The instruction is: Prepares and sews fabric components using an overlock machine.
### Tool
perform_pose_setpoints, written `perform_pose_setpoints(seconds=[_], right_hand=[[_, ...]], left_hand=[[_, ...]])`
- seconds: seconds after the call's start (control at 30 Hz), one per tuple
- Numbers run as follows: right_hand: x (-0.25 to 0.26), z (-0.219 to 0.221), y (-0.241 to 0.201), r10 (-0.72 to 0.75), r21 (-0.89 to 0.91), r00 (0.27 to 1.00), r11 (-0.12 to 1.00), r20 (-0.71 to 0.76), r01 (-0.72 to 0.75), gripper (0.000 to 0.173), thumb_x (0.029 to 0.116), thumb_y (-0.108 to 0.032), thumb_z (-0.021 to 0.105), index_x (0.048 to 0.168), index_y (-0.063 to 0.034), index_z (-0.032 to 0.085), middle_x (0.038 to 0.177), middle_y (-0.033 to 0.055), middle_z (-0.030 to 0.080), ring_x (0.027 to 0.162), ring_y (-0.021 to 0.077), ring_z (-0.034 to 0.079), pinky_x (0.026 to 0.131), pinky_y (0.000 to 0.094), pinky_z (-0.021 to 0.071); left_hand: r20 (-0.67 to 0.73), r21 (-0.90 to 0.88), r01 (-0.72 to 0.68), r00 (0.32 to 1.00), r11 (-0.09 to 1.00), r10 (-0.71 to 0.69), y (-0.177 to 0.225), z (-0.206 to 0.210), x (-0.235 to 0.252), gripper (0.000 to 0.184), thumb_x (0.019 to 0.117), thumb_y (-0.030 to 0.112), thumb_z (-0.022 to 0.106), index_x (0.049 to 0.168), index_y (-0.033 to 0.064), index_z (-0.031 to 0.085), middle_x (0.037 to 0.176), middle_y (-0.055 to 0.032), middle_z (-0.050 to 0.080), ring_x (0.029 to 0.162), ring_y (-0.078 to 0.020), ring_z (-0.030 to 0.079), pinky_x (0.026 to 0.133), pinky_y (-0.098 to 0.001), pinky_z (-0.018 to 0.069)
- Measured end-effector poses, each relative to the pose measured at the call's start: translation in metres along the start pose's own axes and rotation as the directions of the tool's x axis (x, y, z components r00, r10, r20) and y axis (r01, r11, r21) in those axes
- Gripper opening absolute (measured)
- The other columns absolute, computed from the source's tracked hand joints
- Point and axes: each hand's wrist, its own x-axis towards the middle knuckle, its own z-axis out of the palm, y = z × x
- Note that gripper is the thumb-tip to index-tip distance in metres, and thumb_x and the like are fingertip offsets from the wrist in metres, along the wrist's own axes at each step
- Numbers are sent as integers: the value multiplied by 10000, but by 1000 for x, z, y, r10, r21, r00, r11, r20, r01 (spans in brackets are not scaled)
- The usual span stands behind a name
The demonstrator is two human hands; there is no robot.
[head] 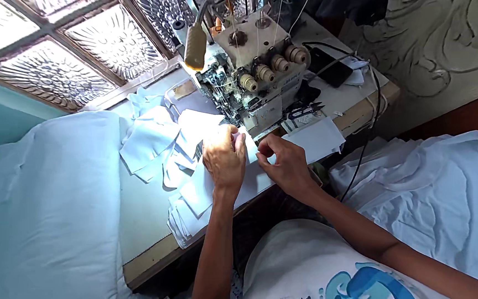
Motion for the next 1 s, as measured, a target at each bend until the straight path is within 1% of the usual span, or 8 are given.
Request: perform_pose_setpoints(seconds=[0.17,0.3,0.4,0.5,0.63,0.73,0.9,1.0], right_hand=[[6,7,0,-55,-71,999,996,0,54,176,882,-1,694,1038,-33,769,832,125,667,733,254,667,633,362,553],[9,14,0,-94,-169,995,980,46,100,265,895,14,695,1136,-61,778,858,155,639,767,309,647,634,395,536],[17,18,-4,-112,-293,991,947,72,129,235,909,-4,689,1126,-62,760,887,154,622,820,331,634,644,422,520],[25,29,-3,-148,-391,989,909,24,145,189,910,-36,667,1061,-74,773,862,142,648,786,324,645,651,435,504],[17,15,-6,-123,-371,988,916,98,151,235,896,-36,697,1116,-81,770,898,137,648,796,312,644,693,445,518],[8,0,-3,-115,-323,989,936,97,141,160,898,-35,691,1032,-65,774,889,141,663,777,316,659,701,462,533],[-10,-50,40,147,-397,986,912,82,-103,213,991,-111,630,1166,-29,719,1095,234,670,941,420,683,780,573,558],[-17,-77,78,353,-412,936,851,-13,-326,306,1011,-177,636,1263,-5,650,1239,284,613,1078,493,627,844,654,511]], left_hand=[[-28,53,-12,1000,999,13,-1,1,6,216,1029,191,592,1005,-13,659,868,-193,651,752,-359,635,676,-518,495],[61,102,-43,997,994,37,-3,-10,10,200,1029,104,561,1085,-11,715,1057,-234,683,941,-414,677,798,-570,521],[58,143,29,998,989,-37,-11,-8,28,238,1006,54,552,1128,-21,741,1153,-262,689,1079,-440,662,923,-579,498],[60,194,68,995,979,-81,-25,-7,43,273,1013,71,523,1171,-2,733,1211,-243,680,1156,-429,638,968,-581,482],[30,243,95,994,965,-105,-41,-7,57,269,1020,119,530,1125,-22,734,1213,-267,665,1213,-450,593,1021,-582,442],[-12,259,131,991,957,-132,-54,-10,61,281,1022,113,507,1104,-51,720,1214,-285,651,1212,-473,569,1036,-588,411],[-59,300,247,969,922,-240,-78,-41,24,310,1012,164,527,1244,7,657,1318,-301,559,1232,-504,526,995,-667,423],[-10,256,326,942,910,-334,-76,-71,-9,326,946,41,624,1251,-73,623,1288,-345,564,1173,-523,564,964,-675,446]])
